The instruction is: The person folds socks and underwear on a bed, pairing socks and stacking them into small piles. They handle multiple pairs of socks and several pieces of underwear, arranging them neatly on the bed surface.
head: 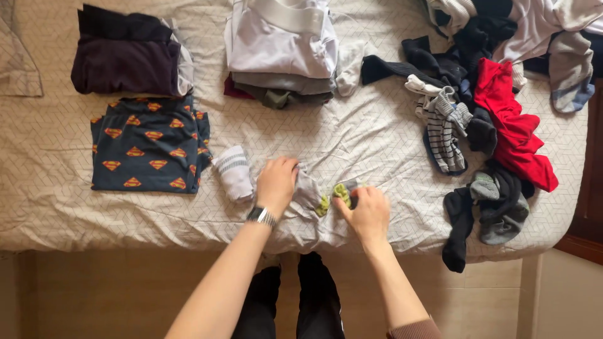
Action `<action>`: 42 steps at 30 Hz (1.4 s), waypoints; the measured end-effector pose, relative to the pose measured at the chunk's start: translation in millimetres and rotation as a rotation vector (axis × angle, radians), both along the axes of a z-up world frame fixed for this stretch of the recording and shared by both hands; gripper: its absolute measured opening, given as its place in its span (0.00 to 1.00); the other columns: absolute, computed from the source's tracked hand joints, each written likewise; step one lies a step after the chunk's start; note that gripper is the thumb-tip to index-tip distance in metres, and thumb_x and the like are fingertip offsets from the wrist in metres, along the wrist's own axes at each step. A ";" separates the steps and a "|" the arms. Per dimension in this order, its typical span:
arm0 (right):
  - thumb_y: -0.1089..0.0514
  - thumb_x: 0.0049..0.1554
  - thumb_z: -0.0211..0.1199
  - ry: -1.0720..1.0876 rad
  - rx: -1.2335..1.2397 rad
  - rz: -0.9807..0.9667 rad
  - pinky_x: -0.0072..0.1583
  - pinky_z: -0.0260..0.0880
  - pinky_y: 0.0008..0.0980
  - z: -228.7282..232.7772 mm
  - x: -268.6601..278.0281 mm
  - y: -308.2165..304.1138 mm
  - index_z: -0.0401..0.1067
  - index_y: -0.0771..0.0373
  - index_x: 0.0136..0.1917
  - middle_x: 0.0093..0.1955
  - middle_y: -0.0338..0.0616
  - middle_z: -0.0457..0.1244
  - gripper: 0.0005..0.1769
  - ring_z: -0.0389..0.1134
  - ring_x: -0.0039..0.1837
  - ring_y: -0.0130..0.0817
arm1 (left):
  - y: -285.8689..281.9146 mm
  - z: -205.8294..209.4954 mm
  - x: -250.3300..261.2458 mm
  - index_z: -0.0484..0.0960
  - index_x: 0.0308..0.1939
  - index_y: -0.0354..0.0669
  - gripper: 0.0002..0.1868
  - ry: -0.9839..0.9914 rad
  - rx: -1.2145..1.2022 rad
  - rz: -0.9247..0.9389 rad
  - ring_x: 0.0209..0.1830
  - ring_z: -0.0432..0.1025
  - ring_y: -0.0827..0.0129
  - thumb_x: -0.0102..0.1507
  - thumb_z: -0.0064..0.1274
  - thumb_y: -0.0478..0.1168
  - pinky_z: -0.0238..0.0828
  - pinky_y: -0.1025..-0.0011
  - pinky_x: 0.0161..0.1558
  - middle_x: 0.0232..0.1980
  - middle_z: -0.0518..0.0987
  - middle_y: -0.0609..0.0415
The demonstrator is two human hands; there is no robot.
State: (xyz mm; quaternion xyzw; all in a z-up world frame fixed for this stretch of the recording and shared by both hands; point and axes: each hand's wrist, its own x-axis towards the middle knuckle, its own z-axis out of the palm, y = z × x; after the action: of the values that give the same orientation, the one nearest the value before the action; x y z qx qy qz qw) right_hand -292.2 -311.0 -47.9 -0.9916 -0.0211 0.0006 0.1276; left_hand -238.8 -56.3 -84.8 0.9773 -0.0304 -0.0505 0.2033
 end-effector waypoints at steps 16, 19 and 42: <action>0.63 0.63 0.58 0.120 1.112 -0.530 0.51 0.79 0.43 87.8 -38.3 122.2 0.75 0.71 0.60 0.51 0.60 0.67 0.14 0.72 0.50 0.44 | 14.2 119.3 -52.4 0.89 0.37 0.43 0.15 0.359 -0.923 0.135 0.62 0.73 0.37 0.53 0.71 0.47 0.75 0.51 0.57 0.62 0.79 0.38; 0.50 0.63 0.62 0.212 1.168 -0.560 0.50 0.78 0.37 73.4 -42.5 135.8 0.81 0.60 0.54 0.46 0.48 0.72 0.14 0.72 0.48 0.31 | 11.5 124.7 -70.5 0.89 0.42 0.44 0.14 0.289 -0.913 0.094 0.63 0.70 0.33 0.52 0.64 0.38 0.73 0.47 0.60 0.69 0.73 0.36; 0.68 0.48 0.56 0.374 1.390 -0.891 0.39 0.61 0.29 44.5 -63.3 103.3 0.66 0.65 0.28 0.22 0.45 0.58 0.08 0.59 0.29 0.35 | -16.0 69.5 -115.1 0.74 0.59 0.42 0.13 0.540 -1.610 0.832 0.50 0.74 0.75 0.70 0.52 0.37 0.74 0.77 0.52 0.51 0.77 0.57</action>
State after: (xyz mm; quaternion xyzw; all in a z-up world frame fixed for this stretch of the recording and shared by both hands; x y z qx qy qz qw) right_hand -355.5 -207.7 -3.4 -0.5867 0.3976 0.1012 0.6982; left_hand -353.9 -72.2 -15.3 0.4308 0.3433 -0.1624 0.8187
